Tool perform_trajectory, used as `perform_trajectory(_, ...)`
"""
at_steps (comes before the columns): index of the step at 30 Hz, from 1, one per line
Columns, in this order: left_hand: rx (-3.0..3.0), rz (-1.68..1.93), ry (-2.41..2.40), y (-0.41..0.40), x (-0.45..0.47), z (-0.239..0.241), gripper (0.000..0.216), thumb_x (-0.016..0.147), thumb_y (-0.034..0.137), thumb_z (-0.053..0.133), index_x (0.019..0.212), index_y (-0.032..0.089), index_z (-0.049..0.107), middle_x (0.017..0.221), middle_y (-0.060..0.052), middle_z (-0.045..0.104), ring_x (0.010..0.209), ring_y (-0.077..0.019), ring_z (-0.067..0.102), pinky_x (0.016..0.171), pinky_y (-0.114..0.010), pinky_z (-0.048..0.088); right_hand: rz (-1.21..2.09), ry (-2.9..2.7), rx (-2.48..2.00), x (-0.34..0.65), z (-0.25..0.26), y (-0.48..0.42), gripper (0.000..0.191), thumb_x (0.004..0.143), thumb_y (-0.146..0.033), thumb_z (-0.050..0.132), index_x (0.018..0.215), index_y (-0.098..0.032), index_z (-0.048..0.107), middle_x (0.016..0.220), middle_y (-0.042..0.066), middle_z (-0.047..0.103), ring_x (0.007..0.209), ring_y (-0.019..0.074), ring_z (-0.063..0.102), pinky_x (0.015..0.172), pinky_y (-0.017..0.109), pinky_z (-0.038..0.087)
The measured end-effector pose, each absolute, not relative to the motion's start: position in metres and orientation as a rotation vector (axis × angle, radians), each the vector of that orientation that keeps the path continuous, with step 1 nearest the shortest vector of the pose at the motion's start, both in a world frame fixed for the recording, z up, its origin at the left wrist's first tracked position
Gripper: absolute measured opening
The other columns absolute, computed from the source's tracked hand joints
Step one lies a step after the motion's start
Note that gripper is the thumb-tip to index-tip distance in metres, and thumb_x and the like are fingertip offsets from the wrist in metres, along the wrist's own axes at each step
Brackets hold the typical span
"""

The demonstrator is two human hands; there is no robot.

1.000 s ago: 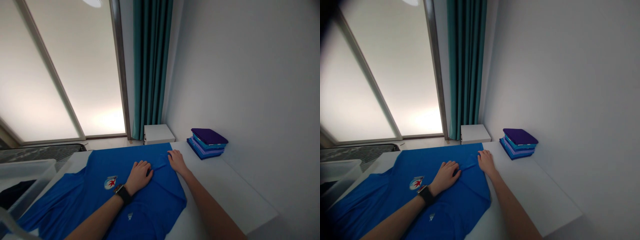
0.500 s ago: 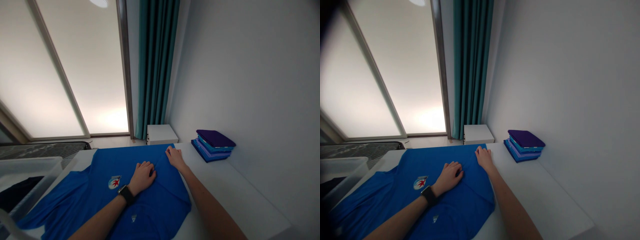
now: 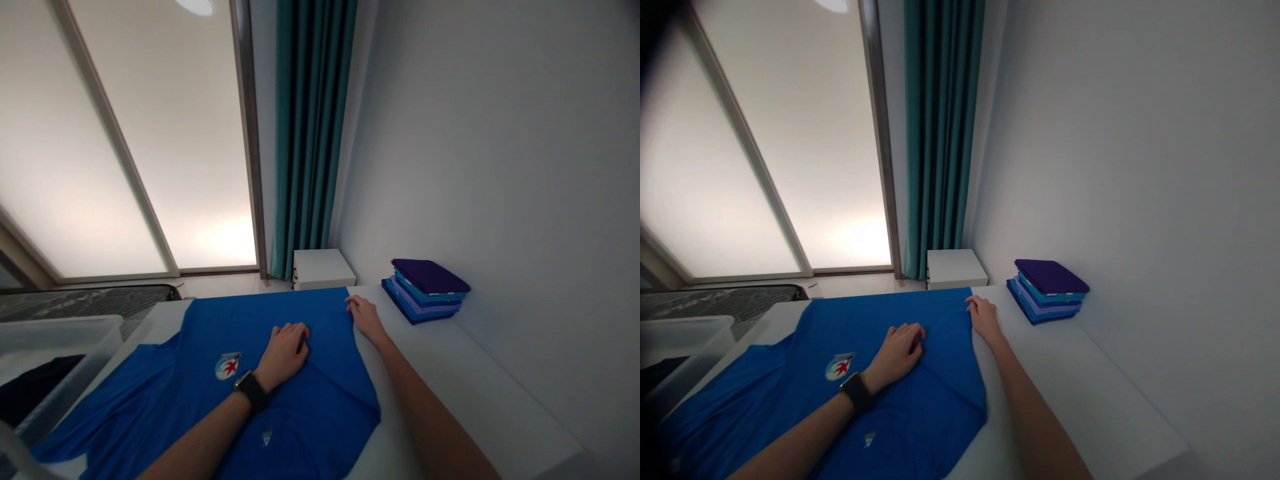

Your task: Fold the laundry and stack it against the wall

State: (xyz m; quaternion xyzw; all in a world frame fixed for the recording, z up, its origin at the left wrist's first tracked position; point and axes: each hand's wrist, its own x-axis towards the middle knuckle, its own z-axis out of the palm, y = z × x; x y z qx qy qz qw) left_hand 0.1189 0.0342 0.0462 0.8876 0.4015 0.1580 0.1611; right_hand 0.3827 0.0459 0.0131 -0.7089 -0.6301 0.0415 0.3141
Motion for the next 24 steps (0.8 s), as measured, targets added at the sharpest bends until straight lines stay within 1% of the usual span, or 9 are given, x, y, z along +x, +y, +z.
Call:
perform_trajectory(4,2.525,0.444,1.132,0.035,0.119,0.047,0.016,0.085,0.017,0.041,0.089,0.022,0.055,0.089,-0.003,0.063,0.087,-0.0217,0.055,0.078,-0.035,0.032,0.088,-1.510,-1.880,0.407,0.006,0.028,0.041,0.090,-0.022,0.026,0.104,-0.017,0.064,0.085,0.005,0.068,0.081,0.0189,0.061,0.074,0.030,0.043)
perform_trajectory(7,2.515,0.470,1.109,0.036,0.120,0.045,0.016,0.084,0.016,0.041,0.086,0.022,0.055,0.087,-0.002,0.063,0.084,-0.0210,0.055,0.077,-0.035,0.032,0.068,-1.507,-1.868,0.409,0.002,0.023,0.037,0.089,-0.023,0.031,0.100,-0.019,0.066,0.091,0.006,0.067,0.089,0.0205,0.059,0.081,0.032,0.042)
perform_trajectory(9,2.522,0.492,1.102,0.037,0.120,0.044,0.015,0.083,0.016,0.041,0.085,0.022,0.055,0.085,-0.002,0.062,0.083,-0.0206,0.054,0.077,-0.035,0.032,0.057,-1.545,-1.850,0.403,0.000,0.025,0.032,0.090,-0.023,0.036,0.098,-0.020,0.067,0.098,0.007,0.066,0.097,0.0214,0.056,0.088,0.034,0.039)
perform_trajectory(11,2.531,0.498,1.098,0.038,0.120,0.043,0.014,0.081,0.015,0.042,0.083,0.022,0.055,0.084,-0.002,0.062,0.082,-0.0205,0.054,0.076,-0.035,0.032,0.059,-1.596,-1.833,0.393,-0.001,0.027,0.028,0.090,-0.022,0.040,0.099,-0.022,0.067,0.102,0.006,0.064,0.101,0.0215,0.053,0.090,0.034,0.036)
perform_trajectory(15,2.538,0.473,1.101,0.037,0.120,0.043,0.014,0.080,0.014,0.043,0.080,0.022,0.054,0.082,-0.001,0.062,0.083,-0.0211,0.053,0.076,-0.035,0.031,0.041,-1.754,-1.894,0.382,0.000,0.028,0.031,0.090,-0.014,0.040,0.103,-0.024,0.065,0.107,0.006,0.061,0.104,0.0212,0.049,0.090,0.033,0.033)
perform_trajectory(19,2.566,0.480,1.095,0.038,0.121,0.041,0.014,0.077,0.013,0.044,0.079,0.022,0.053,0.080,-0.001,0.061,0.082,-0.0209,0.053,0.076,-0.034,0.031,-0.026,-1.745,-2.044,0.385,0.001,0.024,0.034,0.085,-0.005,0.038,0.100,-0.023,0.063,0.107,0.007,0.058,0.106,0.0218,0.046,0.088,0.032,0.031)
perform_trajectory(22,2.586,0.490,1.091,0.039,0.121,0.038,0.014,0.078,0.013,0.044,0.079,0.022,0.054,0.079,0.000,0.061,0.082,-0.0207,0.053,0.076,-0.034,0.031,-0.029,-1.704,-2.095,0.388,0.002,0.023,0.032,0.082,-0.004,0.038,0.097,-0.022,0.061,0.106,0.008,0.056,0.105,0.0222,0.045,0.087,0.033,0.031)
perform_trajectory(24,2.586,0.483,1.089,0.039,0.121,0.037,0.014,0.078,0.013,0.044,0.079,0.022,0.054,0.079,0.000,0.061,0.082,-0.0206,0.053,0.075,-0.034,0.030,-0.012,-1.700,-2.095,0.387,0.003,0.023,0.028,0.082,-0.006,0.040,0.094,-0.021,0.060,0.105,0.007,0.055,0.105,0.0220,0.045,0.087,0.033,0.032)
